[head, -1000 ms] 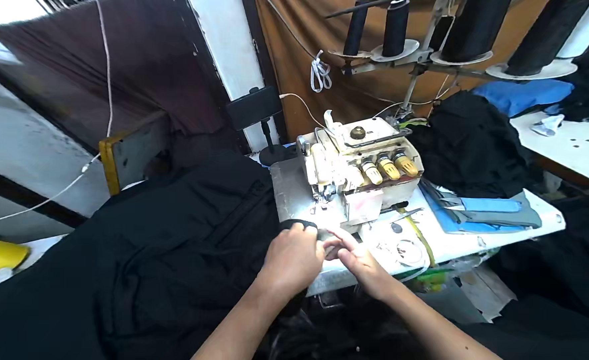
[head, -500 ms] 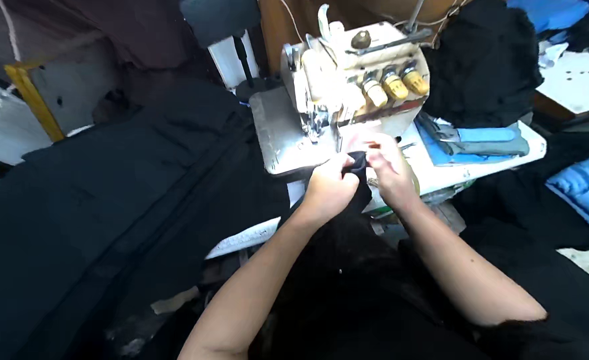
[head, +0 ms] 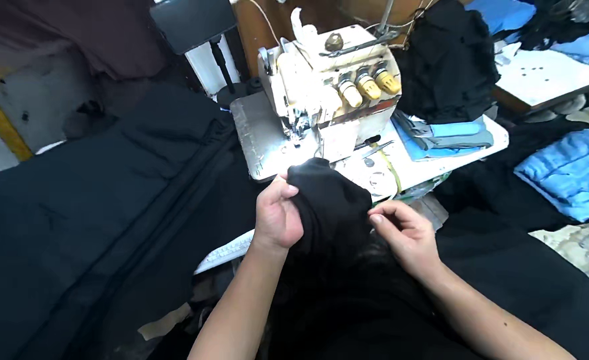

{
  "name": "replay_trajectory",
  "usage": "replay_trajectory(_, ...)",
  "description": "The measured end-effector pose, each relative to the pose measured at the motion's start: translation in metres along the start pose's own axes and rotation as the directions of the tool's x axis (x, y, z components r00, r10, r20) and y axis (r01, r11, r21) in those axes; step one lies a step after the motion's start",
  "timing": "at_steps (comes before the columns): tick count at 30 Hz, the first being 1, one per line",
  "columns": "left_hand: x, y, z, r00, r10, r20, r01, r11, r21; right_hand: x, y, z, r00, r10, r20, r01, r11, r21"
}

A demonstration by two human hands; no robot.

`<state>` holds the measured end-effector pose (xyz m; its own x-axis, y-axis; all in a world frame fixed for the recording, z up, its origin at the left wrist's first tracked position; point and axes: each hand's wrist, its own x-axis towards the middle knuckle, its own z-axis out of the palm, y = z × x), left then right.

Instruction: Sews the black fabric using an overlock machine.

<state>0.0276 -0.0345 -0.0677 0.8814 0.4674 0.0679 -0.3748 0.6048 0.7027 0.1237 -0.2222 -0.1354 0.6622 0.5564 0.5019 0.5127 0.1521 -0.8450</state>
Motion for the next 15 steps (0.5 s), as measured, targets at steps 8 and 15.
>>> replay_trajectory(8,-0.016,0.01,-0.024,0.945,0.08,0.319,-0.065,0.996,-0.057,0.011,0.01,-0.009,0.995,0.075,-0.069,-0.078,0.996,-0.053)
replay_trajectory(15,-0.035,0.024,-0.019,0.795,0.095,0.6,-0.067,0.995,-0.068,0.002,-0.016,-0.016,0.759,0.332,0.561,-0.611,0.662,0.434)
